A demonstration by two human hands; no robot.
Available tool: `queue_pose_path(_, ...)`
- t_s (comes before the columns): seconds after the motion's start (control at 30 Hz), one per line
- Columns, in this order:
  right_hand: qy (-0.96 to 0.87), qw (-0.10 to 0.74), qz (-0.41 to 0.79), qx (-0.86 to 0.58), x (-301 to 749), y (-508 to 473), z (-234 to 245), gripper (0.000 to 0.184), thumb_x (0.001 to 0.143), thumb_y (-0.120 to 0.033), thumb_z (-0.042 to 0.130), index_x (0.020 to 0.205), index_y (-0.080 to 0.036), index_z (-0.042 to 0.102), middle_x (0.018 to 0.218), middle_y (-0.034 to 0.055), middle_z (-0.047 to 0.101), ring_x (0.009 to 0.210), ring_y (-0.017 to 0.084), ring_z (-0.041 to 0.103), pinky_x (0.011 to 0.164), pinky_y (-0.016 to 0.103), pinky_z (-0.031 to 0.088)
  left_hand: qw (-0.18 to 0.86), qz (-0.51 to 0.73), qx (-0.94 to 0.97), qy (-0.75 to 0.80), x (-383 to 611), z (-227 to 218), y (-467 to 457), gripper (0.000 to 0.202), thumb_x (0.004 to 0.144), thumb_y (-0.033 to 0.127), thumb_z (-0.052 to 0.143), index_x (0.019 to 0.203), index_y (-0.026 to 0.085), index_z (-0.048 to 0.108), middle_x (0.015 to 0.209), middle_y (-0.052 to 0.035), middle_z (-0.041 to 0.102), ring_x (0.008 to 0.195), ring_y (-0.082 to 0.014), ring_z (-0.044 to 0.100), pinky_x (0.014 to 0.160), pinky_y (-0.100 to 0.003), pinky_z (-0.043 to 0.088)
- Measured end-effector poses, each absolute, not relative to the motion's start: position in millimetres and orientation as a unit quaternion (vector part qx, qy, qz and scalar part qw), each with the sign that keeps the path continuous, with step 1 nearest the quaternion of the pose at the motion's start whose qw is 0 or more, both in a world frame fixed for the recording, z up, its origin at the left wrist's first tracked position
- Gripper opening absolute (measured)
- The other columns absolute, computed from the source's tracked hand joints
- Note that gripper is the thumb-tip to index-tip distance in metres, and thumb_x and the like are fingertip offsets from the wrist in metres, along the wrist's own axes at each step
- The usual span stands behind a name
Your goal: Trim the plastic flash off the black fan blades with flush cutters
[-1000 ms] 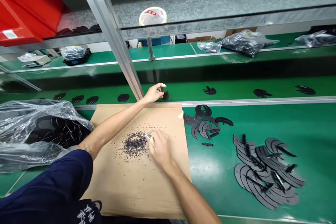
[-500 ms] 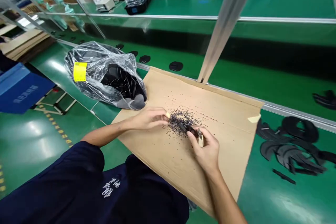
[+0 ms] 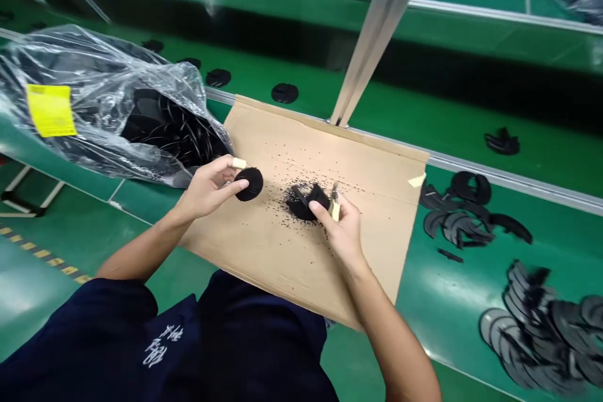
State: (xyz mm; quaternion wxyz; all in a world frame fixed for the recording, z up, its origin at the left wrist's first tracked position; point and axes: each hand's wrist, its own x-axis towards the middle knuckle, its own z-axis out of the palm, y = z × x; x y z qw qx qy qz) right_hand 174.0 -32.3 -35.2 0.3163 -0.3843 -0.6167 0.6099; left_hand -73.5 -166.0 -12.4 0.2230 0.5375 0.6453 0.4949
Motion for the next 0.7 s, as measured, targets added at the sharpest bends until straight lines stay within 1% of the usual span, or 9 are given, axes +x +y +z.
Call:
queue_pose_path(0.07, -0.625, 0.311, 0.61, -0.375, 173, -36, -37, 0.041, 0.077, -0.059, 0.08, 0.086, -0.022, 0.066, 0.07, -0.0037, 0.055, 0.064, 0.014, 0.048, 0.063, 0.03, 0.043, 0.326, 0.564, 0.478, 0.59, -56, -16, -149, 0.03, 0.091, 0.04, 0.071, 0.109, 0.019, 0.06, 0.095, -0.0028, 0.068, 0.08, -0.0135, 0.067, 0.072, -0.026, 0.057)
queue_pose_path(0.13, -0.679, 0.332, 0.546, -0.362, 176, -38, -37, 0.032, 0.084, -0.052, 0.076, 0.092, -0.023, 0.067, 0.072, -0.0028, 0.059, 0.064, 0.015, 0.052, 0.062, 0.031, 0.044, 0.374, 0.594, 0.435, 0.564, -42, -22, -130, 0.035, 0.088, 0.04, 0.073, 0.113, 0.019, 0.06, 0.097, -0.0031, 0.069, 0.081, -0.0134, 0.068, 0.072, -0.025, 0.057)
queue_pose_path(0.23, -0.805, 0.425, 0.324, -0.258, 182, -38, -39, 0.008, 0.093, -0.032, 0.067, 0.096, -0.025, 0.068, 0.083, 0.0016, 0.071, 0.069, 0.017, 0.059, 0.062, 0.031, 0.044, 0.395, 0.607, 0.401, 0.561, -31, -31, -109, 0.04, 0.086, 0.036, 0.074, 0.12, 0.02, 0.061, 0.097, -0.0031, 0.069, 0.081, -0.0134, 0.067, 0.072, -0.025, 0.056)
queue_pose_path(0.27, -0.834, 0.453, 0.234, -0.211, 185, -37, -40, 0.004, 0.094, -0.026, 0.065, 0.097, -0.026, 0.069, 0.087, 0.0026, 0.074, 0.07, 0.016, 0.06, 0.063, 0.032, 0.044, 0.403, 0.604, 0.398, 0.56, -28, -34, -104, 0.035, 0.086, 0.035, 0.074, 0.116, 0.02, 0.064, 0.097, -0.0036, 0.069, 0.083, -0.0141, 0.067, 0.074, -0.026, 0.056)
queue_pose_path(0.33, -0.865, 0.472, 0.091, -0.144, 190, -35, -43, 0.013, 0.094, -0.017, 0.062, 0.097, -0.027, 0.069, 0.091, 0.0027, 0.077, 0.07, 0.015, 0.059, 0.065, 0.032, 0.042, 0.432, 0.583, 0.404, 0.556, -25, -37, -101, 0.024, 0.088, 0.039, 0.071, 0.099, 0.018, 0.071, 0.097, -0.0052, 0.071, 0.087, -0.0161, 0.067, 0.078, -0.029, 0.056)
queue_pose_path(0.37, -0.874, 0.463, 0.053, -0.137, 192, -34, -44, 0.016, 0.094, -0.015, 0.061, 0.097, -0.028, 0.07, 0.091, 0.002, 0.078, 0.069, 0.015, 0.058, 0.067, 0.032, 0.042, 0.45, 0.568, 0.411, 0.553, -22, -38, -102, 0.025, 0.089, 0.042, 0.068, 0.092, 0.017, 0.072, 0.096, -0.0058, 0.072, 0.087, -0.0168, 0.067, 0.079, -0.03, 0.055)
queue_pose_path(0.47, -0.901, 0.383, 0.095, -0.182, 195, -34, -49, 0.019, 0.097, -0.019, 0.059, 0.094, -0.032, 0.073, 0.093, 0.0009, 0.079, 0.073, 0.015, 0.058, 0.072, 0.034, 0.044, 0.48, 0.532, 0.447, 0.535, -16, -39, -106, 0.037, 0.09, 0.053, 0.068, 0.088, 0.017, 0.075, 0.09, -0.006, 0.072, 0.082, -0.0165, 0.066, 0.076, -0.03, 0.054)
queue_pose_path(0.57, -0.892, 0.32, 0.208, -0.244, 194, -37, -51, 0.017, 0.095, -0.025, 0.06, 0.092, -0.033, 0.075, 0.097, 0.0033, 0.078, 0.076, 0.018, 0.06, 0.074, 0.039, 0.047, 0.433, 0.542, 0.478, 0.539, -13, -42, -107, 0.039, 0.085, 0.056, 0.075, 0.083, 0.017, 0.074, 0.085, -0.0048, 0.071, 0.08, -0.0152, 0.064, 0.077, -0.03, 0.053)
queue_pose_path(0.7, -0.794, 0.401, 0.313, -0.333, 190, -38, -48, 0.016, 0.091, -0.03, 0.063, 0.101, -0.028, 0.075, 0.109, 0.0099, 0.071, 0.082, 0.022, 0.062, 0.072, 0.042, 0.053, 0.357, 0.579, 0.452, 0.577, -16, -47, -105, 0.041, 0.085, 0.059, 0.074, 0.083, 0.018, 0.074, 0.084, -0.0042, 0.07, 0.082, -0.0155, 0.065, 0.079, -0.032, 0.054)
